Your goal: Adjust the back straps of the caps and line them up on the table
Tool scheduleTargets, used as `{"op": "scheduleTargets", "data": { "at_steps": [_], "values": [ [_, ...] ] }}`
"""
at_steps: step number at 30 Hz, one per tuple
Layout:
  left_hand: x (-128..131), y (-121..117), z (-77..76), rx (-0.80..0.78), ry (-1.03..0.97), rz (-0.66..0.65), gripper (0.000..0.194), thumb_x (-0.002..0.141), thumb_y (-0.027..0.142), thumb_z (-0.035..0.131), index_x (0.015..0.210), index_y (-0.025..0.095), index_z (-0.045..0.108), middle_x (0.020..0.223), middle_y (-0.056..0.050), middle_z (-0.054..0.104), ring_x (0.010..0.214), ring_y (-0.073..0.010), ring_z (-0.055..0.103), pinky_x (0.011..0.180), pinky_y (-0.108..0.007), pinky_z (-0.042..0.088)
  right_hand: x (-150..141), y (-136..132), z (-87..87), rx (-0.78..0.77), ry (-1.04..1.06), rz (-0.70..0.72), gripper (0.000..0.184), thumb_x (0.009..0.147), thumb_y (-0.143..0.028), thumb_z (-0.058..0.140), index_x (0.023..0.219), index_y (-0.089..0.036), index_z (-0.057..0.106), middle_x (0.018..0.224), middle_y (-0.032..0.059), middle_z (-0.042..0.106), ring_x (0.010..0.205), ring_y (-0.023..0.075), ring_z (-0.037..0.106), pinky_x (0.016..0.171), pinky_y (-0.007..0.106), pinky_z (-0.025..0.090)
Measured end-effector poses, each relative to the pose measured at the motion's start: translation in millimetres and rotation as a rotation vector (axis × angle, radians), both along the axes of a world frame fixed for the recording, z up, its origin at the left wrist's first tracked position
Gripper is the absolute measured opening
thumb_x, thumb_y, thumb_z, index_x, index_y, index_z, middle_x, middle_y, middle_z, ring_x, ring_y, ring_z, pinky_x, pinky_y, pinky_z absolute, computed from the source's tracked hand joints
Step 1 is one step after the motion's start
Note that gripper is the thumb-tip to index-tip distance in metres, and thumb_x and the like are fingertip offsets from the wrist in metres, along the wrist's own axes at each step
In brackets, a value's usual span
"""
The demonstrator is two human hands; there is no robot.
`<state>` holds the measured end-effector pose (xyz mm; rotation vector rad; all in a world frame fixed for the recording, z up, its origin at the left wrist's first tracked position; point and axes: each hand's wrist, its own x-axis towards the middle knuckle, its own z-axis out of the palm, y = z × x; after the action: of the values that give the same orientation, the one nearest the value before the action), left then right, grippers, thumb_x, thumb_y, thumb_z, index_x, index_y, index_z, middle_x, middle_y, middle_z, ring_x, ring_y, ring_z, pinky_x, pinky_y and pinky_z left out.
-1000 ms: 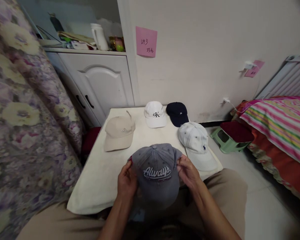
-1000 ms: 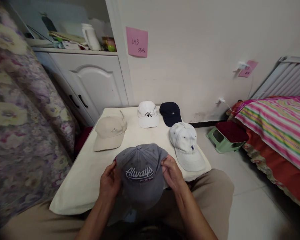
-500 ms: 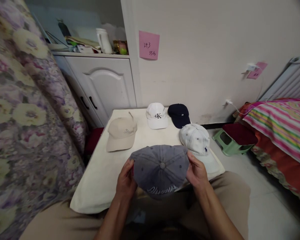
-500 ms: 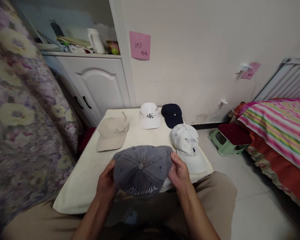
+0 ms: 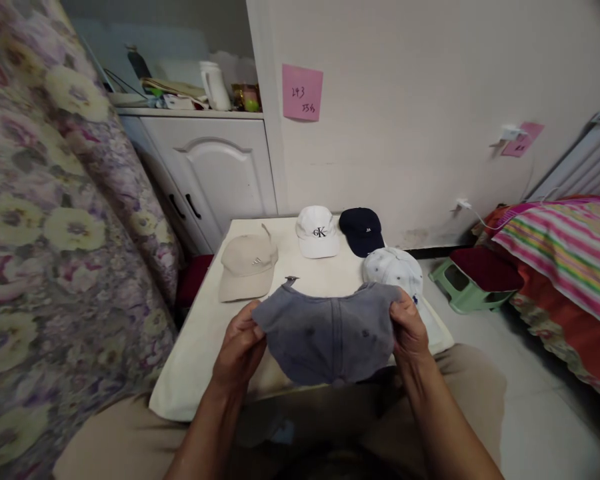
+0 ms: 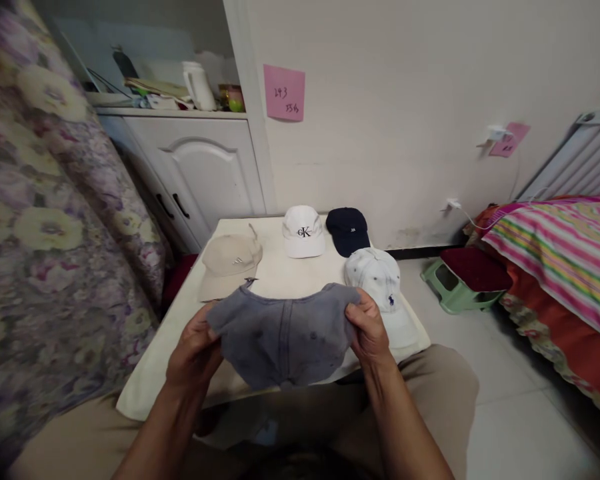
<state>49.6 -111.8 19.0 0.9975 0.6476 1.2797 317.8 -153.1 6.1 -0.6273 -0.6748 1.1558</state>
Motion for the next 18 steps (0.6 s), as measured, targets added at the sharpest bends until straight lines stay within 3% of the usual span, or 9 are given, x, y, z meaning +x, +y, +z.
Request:
{"op": "scheduleTargets", "data": {
  "at_steps": [5,12,15,18],
  "values": [
    [-17,-3,-19.4,0.098,0.282,-0.108,0.018,0.073,0.034,0.070,0.075,0.016,0.068,0.070,-0.004,0.057,0.067,-0.0190,0.051,0.062,-0.027,0.042,11,-12,-19.8,-0.072,-0.124,0.174,0.025,0.067,-0.031,0.083,0.086,-0.020,0.072,0.069,0.0034,0.071,0.060,0.0226,0.065,0.066,0.039,0.055],
    [-23,-32,-32.4,-0.104,0.378,-0.364,0.026,0.074,0.039,0.074,0.077,0.015,0.066,0.065,0.000,0.055,0.057,-0.0134,0.048,0.052,-0.021,0.035,18,-36,-43.1,-0.192,-0.239,0.402,0.027,0.067,-0.035,0.085,0.080,-0.014,0.073,0.068,0.0025,0.071,0.054,0.0147,0.061,0.052,0.023,0.045],
    [-18,-39,-35.0,-0.140,0.414,-0.419,0.022,0.076,0.037,0.074,0.081,0.015,0.072,0.071,-0.003,0.062,0.063,-0.0162,0.055,0.055,-0.022,0.040,19,-42,-47.1,-0.221,-0.315,0.524,0.026,0.071,-0.035,0.083,0.082,-0.013,0.073,0.067,0.0010,0.070,0.053,0.0114,0.059,0.051,0.019,0.043],
    [-16,-44,-34.6,-0.136,0.385,-0.369,0.021,0.074,0.035,0.075,0.085,0.017,0.075,0.077,-0.006,0.068,0.071,-0.0221,0.062,0.062,-0.027,0.047,21,-46,-50.7,-0.243,-0.379,0.614,0.028,0.073,-0.036,0.081,0.088,-0.013,0.074,0.074,0.0016,0.071,0.059,0.0118,0.061,0.056,0.019,0.044]
  ]
}}
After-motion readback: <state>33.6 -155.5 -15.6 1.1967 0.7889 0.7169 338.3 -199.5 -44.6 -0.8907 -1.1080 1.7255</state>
